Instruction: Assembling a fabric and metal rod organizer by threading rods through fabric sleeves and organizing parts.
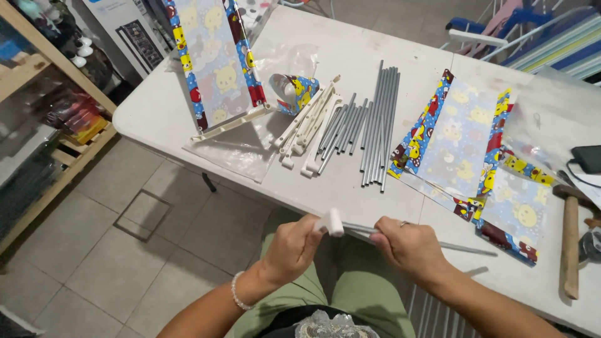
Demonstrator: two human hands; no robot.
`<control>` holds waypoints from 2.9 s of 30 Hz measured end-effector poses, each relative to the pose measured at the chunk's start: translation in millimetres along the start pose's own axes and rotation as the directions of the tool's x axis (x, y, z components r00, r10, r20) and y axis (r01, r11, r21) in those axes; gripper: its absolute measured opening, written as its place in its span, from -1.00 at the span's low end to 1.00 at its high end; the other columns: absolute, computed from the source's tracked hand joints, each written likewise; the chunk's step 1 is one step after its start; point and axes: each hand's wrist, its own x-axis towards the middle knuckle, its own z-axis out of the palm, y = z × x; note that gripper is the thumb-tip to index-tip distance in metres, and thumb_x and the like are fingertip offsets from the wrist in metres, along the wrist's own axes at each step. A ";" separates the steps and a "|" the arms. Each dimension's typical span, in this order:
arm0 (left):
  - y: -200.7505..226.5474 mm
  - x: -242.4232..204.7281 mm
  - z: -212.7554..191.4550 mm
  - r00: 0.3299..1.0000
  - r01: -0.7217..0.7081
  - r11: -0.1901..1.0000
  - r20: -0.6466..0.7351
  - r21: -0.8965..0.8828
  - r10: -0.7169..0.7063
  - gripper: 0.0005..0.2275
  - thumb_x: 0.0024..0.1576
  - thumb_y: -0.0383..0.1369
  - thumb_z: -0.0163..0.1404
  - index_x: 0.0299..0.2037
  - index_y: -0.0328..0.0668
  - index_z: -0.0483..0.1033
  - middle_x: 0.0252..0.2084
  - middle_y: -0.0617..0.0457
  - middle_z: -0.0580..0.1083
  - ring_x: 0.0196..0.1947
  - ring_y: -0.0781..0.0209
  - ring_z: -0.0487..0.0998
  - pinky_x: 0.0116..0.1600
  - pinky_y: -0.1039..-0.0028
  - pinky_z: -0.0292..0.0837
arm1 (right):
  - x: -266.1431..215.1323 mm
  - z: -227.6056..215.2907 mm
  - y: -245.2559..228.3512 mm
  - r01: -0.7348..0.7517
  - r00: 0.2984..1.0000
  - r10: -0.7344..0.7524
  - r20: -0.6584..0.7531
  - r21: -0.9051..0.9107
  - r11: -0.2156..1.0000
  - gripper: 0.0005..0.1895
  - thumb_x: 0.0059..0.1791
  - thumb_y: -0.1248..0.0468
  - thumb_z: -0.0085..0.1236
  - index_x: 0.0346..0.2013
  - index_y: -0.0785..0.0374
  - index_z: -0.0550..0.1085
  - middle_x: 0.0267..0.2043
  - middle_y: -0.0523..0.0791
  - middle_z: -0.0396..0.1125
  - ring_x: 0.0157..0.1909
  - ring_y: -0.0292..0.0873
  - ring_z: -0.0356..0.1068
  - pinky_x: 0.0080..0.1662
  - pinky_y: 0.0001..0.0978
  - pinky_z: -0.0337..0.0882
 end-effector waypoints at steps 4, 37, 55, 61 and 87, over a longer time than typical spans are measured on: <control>2.6 6.7 -24.2 0.884 -0.466 0.879 0.086 0.099 0.459 -0.60 0.43 -0.14 -0.41 -0.33 -0.20 0.32 -0.58 0.13 0.30 -0.71 0.30 0.20 -0.66 0.47 0.15 | -7.9 -43.3 -13.6 0.005 0.891 -0.249 0.380 0.540 0.841 -0.46 0.14 -0.18 -0.44 -0.46 0.03 0.36 -0.64 -0.25 0.23 -0.61 -0.22 0.29 -0.44 -0.32 0.33; 73.3 27.6 6.1 0.992 0.029 0.967 -0.108 -0.252 -0.058 -0.68 0.27 -0.04 -0.14 -0.25 -0.16 0.26 -0.57 0.13 0.30 -0.69 0.27 0.27 -0.57 0.43 0.17 | 29.3 -105.8 -71.9 0.262 0.739 -0.483 -0.470 -0.461 0.848 -0.52 0.16 -0.13 -0.35 -0.44 0.03 0.37 -0.57 -0.23 0.08 -0.63 -0.20 -0.02 -0.49 -0.38 0.06; 58.5 14.4 -61.3 0.973 0.000 0.998 -0.232 -0.057 -0.013 -0.60 0.26 0.06 -0.15 -0.25 -0.17 0.24 -0.56 0.18 0.19 -0.67 0.39 0.10 -0.55 0.54 0.04 | 96.6 -72.4 75.0 -0.633 0.696 0.501 0.514 0.769 0.089 -0.74 0.11 0.42 -0.37 0.10 0.21 0.12 -0.27 -0.02 0.20 -0.32 -0.08 0.21 -0.20 -0.23 0.32; 36.2 -7.6 -51.6 0.954 0.197 0.962 -0.191 -0.189 -0.233 -0.64 0.22 0.01 -0.07 -0.26 -0.14 0.31 -0.55 0.18 0.30 -0.64 0.39 0.27 -0.53 0.51 0.19 | 184.6 -46.3 90.9 -0.513 0.697 0.613 0.371 0.856 0.066 -0.61 0.14 0.21 -0.18 0.25 0.15 0.06 -0.02 -0.02 0.37 -0.27 -0.05 0.42 -0.33 -0.17 0.52; -51.0 -51.6 -38.6 0.606 0.751 0.612 -0.110 -0.246 -0.788 -0.66 0.04 0.04 0.06 -0.31 -0.03 0.41 -0.55 0.19 0.47 -0.63 0.34 0.32 -0.44 0.45 0.27 | 292.8 76.4 248.3 -0.809 0.563 0.780 0.272 0.371 0.455 -0.43 0.07 0.37 -0.32 0.41 0.20 0.20 0.42 0.13 0.08 0.33 0.19 0.20 0.16 -0.02 0.36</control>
